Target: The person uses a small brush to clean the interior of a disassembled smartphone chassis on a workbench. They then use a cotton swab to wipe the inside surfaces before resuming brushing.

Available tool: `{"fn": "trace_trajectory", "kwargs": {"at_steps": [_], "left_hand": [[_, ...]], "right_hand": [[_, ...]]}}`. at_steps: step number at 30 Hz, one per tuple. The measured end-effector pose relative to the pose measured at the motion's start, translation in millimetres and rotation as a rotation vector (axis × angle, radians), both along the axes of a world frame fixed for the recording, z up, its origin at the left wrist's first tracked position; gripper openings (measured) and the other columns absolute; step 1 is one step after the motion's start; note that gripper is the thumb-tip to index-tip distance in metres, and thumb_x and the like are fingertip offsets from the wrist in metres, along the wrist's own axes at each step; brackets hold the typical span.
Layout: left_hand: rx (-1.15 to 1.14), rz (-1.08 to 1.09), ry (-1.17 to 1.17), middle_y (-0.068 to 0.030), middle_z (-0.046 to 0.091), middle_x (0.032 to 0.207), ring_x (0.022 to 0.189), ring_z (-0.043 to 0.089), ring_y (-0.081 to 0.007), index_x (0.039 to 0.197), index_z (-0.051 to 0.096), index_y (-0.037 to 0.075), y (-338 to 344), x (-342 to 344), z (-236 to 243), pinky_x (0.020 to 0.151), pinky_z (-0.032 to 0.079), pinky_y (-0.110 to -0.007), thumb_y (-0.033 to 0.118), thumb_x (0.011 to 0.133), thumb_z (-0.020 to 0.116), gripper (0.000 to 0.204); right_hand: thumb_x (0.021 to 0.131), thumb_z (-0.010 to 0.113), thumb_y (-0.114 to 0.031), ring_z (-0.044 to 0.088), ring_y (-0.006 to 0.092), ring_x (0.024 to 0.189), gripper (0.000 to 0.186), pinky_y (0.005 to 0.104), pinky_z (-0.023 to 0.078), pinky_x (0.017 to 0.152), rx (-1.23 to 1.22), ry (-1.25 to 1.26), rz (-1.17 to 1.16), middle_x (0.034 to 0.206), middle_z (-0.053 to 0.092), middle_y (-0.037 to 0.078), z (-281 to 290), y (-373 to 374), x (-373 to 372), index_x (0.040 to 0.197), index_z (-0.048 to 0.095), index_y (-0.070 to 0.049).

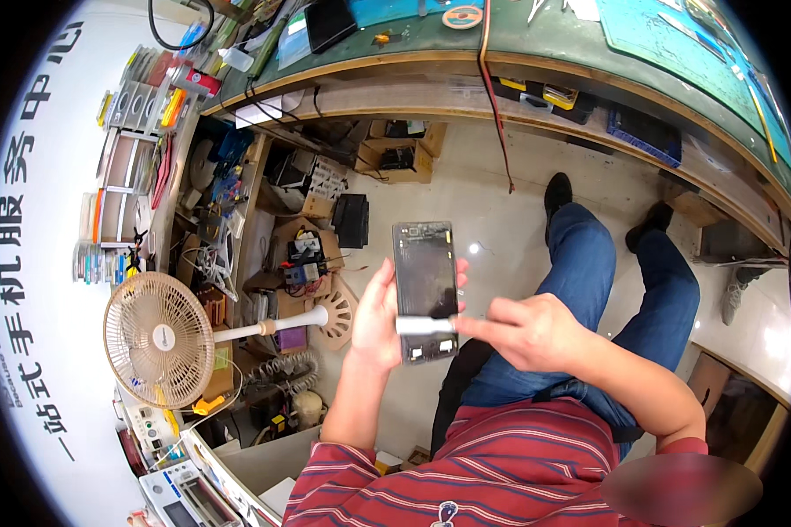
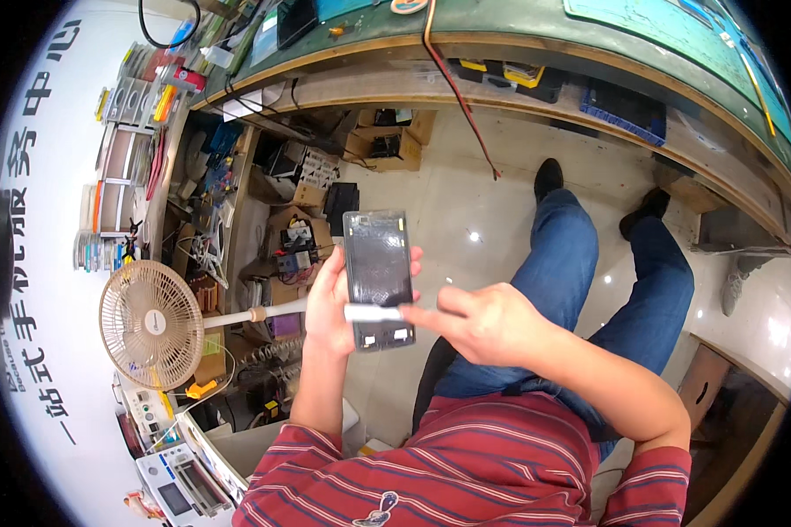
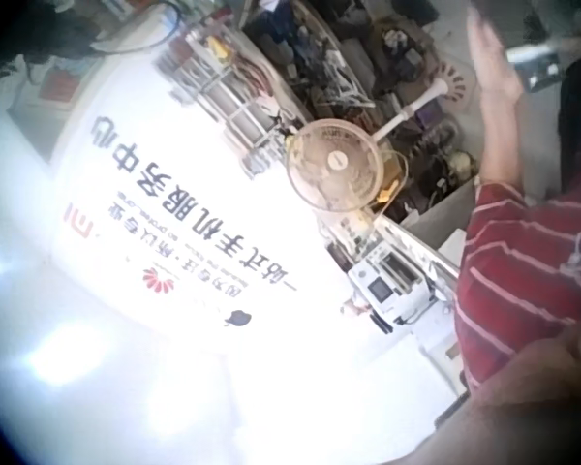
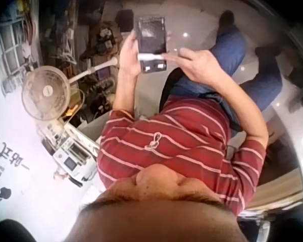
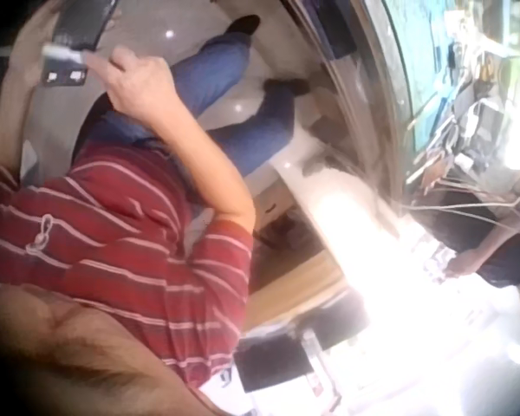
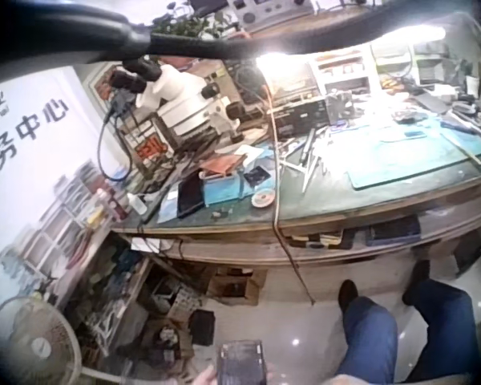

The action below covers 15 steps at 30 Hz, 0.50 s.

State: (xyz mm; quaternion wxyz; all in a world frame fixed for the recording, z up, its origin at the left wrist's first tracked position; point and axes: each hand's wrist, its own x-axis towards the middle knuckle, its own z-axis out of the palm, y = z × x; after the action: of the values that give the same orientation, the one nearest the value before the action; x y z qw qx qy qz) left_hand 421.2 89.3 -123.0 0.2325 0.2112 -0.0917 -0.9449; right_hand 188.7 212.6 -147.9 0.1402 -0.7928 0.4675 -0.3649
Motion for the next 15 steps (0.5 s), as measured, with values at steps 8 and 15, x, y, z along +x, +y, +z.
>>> {"fn": "trace_trajectory", "kwargs": {"at_steps": [8, 15], "left_hand": [[-0.073, 0.080, -0.328, -0.0197, 0.055, 0.157, 0.119, 0.071, -0.0349, 0.161, 0.041, 0.000, -11.1, -15.4, 9.4, 0.100, 0.063, -0.050, 0.054, 0.118, 0.027, 0.071], [-0.236, 0.126, -0.123, -0.0238, 0.052, 0.159, 0.137, 0.062, -0.0331, 0.165, 0.037, 0.004, -15.5, 1.7, -13.2, 0.107, 0.060, -0.054, 0.061, 0.115, 0.029, 0.076]], "right_hand": [[0.081, 0.073, -0.006, 0.057, 0.0192, 0.053, 0.061, 0.0347, 0.050, 0.046, 0.016, 0.102, 0.169, 0.078, 0.047, 0.002, 5.7, 1.9, -3.0, 0.140, 0.072, -0.022], [0.076, 0.074, -0.008, 0.058, 0.0179, 0.053, 0.066, 0.0341, 0.049, 0.046, 0.025, 0.093, 0.178, 0.079, 0.047, 0.002, 9.9, 4.5, 1.9, 0.139, 0.072, -0.024]]}}
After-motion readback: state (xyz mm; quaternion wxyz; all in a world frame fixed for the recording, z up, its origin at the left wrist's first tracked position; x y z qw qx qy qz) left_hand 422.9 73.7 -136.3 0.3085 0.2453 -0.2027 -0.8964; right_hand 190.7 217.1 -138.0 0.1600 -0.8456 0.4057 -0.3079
